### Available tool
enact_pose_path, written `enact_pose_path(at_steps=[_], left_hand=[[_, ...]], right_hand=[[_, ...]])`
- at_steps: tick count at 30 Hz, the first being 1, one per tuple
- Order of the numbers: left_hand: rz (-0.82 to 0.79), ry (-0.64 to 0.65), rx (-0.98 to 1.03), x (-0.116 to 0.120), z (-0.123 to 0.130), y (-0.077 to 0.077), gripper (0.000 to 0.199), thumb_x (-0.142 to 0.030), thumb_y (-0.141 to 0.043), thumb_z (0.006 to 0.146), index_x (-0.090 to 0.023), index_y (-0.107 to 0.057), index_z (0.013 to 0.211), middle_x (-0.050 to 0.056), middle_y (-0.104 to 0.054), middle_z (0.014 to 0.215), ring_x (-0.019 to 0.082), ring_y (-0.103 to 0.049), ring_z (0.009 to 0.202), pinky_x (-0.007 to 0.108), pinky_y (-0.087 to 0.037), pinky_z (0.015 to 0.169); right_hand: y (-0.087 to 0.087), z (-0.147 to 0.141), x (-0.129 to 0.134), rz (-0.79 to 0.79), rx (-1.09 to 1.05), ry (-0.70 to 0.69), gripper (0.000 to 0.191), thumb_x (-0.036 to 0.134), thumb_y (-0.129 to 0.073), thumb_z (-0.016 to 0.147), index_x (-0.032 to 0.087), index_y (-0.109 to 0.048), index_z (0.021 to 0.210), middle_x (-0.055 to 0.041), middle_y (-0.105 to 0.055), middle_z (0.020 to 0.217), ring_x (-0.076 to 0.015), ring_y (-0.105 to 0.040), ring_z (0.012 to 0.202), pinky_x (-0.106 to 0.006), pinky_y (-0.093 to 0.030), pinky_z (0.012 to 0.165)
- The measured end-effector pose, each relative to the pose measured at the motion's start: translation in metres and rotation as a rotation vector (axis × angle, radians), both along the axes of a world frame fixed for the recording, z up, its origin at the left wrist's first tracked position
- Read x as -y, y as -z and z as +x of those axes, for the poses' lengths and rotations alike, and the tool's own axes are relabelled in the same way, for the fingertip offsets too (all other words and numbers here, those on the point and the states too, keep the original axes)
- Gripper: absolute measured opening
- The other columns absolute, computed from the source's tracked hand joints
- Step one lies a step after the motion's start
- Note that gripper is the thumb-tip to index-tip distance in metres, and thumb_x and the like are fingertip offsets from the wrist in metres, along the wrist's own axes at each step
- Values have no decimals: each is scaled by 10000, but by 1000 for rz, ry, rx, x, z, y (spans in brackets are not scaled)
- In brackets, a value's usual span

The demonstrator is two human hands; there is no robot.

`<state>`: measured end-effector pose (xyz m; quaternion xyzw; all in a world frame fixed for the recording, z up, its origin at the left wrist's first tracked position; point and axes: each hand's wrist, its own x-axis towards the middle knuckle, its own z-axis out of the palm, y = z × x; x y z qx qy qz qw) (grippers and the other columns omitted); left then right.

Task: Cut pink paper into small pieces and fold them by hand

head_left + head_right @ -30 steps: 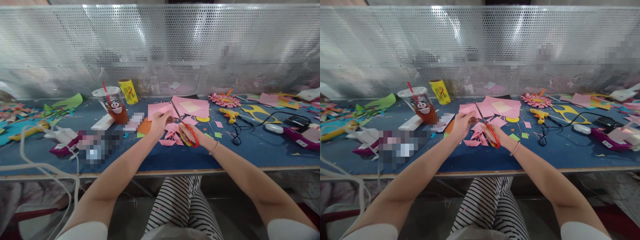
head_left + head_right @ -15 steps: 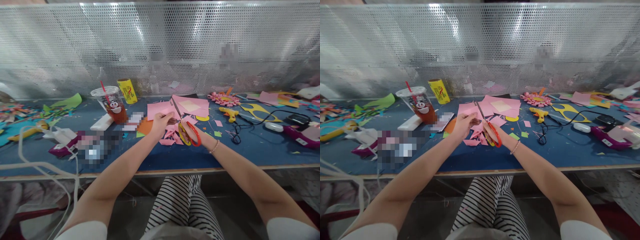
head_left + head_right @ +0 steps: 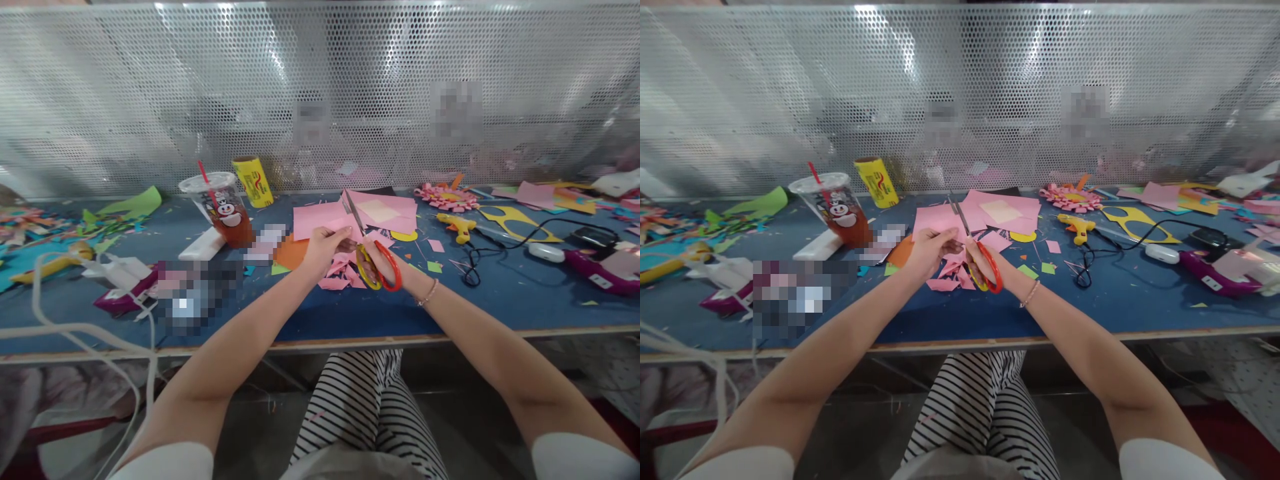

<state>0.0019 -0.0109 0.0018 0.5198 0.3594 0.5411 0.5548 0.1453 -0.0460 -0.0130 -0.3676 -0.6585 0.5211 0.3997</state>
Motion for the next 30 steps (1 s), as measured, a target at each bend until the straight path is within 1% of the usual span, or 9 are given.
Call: enact_pose_path(at_steps=[7,12,16,20,22,25,27,29,30], left_hand=[[4,-1,5,-1,0,1,304,-362,-698,598,-72,-606,608,63,-617,513,132,-597,478,270,-500,567],[12,-50,2,-5,-1,2,297,-351,-721,574,-96,-578,626,38,-608,513,151,-623,525,263,-503,566],[-26,-19,-49,-6,-2,2,277,-347,-680,634,-88,-582,645,53,-619,538,136,-616,516,274,-511,602],[-65,12,-34,-6,-1,3,258,-332,-650,669,-83,-579,656,66,-628,564,155,-634,566,300,-516,653],[-61,32,-43,-5,-1,3,243,-310,-648,672,-76,-585,656,73,-634,583,152,-636,584,296,-515,672],[-61,83,-94,-4,1,4,222,-285,-647,672,-73,-582,677,77,-640,608,145,-634,598,289,-516,674],[-47,124,-149,-4,3,6,231,-292,-650,670,-82,-571,725,67,-638,616,142,-628,588,287,-516,643],[-14,159,-205,-4,4,8,276,-312,-662,659,-92,-555,788,50,-632,619,134,-617,564,282,-514,607],[7,172,-225,-5,4,10,309,-319,-674,646,-98,-543,817,42,-629,622,131,-613,555,280,-512,594]], right_hand=[[-3,3,-7,12,66,91,539,692,-310,760,194,-384,568,43,-384,375,-67,-364,297,-206,-314,306],[-7,16,-26,51,19,350,424,566,-594,670,203,-381,617,71,-359,405,-49,-319,316,-204,-280,308],[4,33,-45,156,49,403,305,423,-622,691,207,-406,706,80,-394,426,-69,-394,368,-201,-324,362],[16,46,-62,136,210,494,282,399,-612,693,195,-418,692,86,-387,442,-56,-369,372,-195,-297,366],[16,47,-63,122,188,468,296,416,-614,686,192,-421,700,71,-430,490,-64,-418,407,-200,-339,393],[10,42,-54,120,17,377,343,423,-657,635,192,-422,729,29,-519,642,-93,-522,554,-225,-439,489],[4,36,-44,144,-111,296,363,398,-683,607,197,-417,748,16,-545,737,-98,-540,630,-249,-475,571],[-1,29,-36,165,-173,203,357,366,-691,595,200,-403,723,25,-533,729,-91,-523,640,-259,-473,615],[-3,26,-34,192,-183,200,358,350,-698,585,201,-396,709,35,-518,712,-87,-512,635,-254,-464,619]])
